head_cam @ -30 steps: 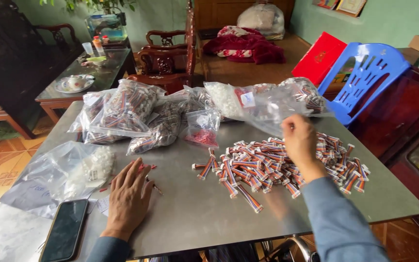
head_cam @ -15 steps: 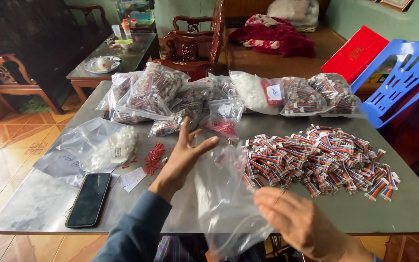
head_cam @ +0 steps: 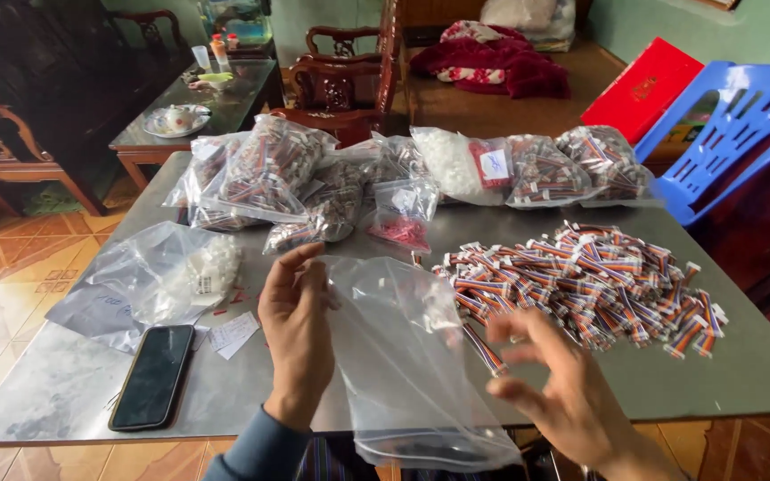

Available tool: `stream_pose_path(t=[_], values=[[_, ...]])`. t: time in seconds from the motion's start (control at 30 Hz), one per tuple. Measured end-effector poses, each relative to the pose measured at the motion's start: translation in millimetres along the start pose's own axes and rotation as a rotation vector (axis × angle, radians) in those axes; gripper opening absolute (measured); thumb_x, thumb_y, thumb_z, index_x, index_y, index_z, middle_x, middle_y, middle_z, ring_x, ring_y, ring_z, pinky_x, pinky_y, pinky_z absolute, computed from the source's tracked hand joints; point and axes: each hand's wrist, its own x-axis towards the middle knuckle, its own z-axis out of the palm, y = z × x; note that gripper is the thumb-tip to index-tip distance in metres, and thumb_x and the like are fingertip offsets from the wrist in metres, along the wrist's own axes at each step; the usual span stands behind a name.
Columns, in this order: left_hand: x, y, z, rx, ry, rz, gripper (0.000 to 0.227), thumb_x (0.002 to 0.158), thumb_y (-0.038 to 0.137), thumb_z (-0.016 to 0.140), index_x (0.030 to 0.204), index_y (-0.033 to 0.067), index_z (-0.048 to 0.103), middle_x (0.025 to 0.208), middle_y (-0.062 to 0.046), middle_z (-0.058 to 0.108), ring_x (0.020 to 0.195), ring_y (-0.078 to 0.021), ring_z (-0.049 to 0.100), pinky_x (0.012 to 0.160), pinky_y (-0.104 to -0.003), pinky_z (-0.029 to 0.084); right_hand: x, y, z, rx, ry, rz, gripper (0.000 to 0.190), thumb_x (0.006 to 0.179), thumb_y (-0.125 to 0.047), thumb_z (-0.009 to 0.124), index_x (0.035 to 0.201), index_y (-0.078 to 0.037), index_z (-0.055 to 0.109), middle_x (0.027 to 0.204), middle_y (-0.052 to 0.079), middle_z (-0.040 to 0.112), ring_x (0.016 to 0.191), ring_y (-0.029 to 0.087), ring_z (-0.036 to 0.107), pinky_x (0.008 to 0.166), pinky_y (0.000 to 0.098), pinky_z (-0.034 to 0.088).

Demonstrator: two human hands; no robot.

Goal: The person is sorting and packaging small bundles of electrical wires into plastic bags on a metal table.

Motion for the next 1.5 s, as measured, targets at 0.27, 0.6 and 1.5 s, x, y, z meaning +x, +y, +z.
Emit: stream_pose_path(t=[0.27,0.6,1.5], values=[[-14.2,-2.8,-23.0,0.274,-0.112,0.225,0.015,0.104,0.005,0.054,0.111,0.0105,0.065,0.085,0.002,0.052,0.063,-0.0049,0.041,0.054,-0.021,0.030,54.1,16.2,4.1,0.525,0.235,0.129,0.022,0.103,-0.015,0.057,0.088,-0.003,0.067,0.050,0.004,0.051,0.041,0.015,0.052,0.046,0.0269,0.047],[125.0,-63.9,-110.1,0.573,0.390,0.370,0.024,0.102,0.000,0.047,0.121,0.0092,0.058,0.121,-0.012,0.051,0.114,-0.0246,0.052,0.096,-0.035,0.042,12.5,57.7,15.4,-0.498,-0.189,0.552,0.026,0.084,-0.046,0.080,0.092,-0.025,0.068,0.090,-0.012,0.068,0.076,0.005,0.064,0.064,0.0259,0.052],[-38.2,-140.1,40.8,1.207,-0.499,0.199,0.068,0.093,0.060,0.062,0.134,0.0067,0.050,0.118,-0.014,0.060,0.110,-0.0360,0.058,0.093,-0.049,0.046,69.4,126.2,33.1,-0.969,0.239,0.141,0.094,0.064,-0.069,0.086,0.132,-0.010,0.059,0.126,0.013,0.059,0.115,0.033,0.053,0.092,0.0472,0.048]])
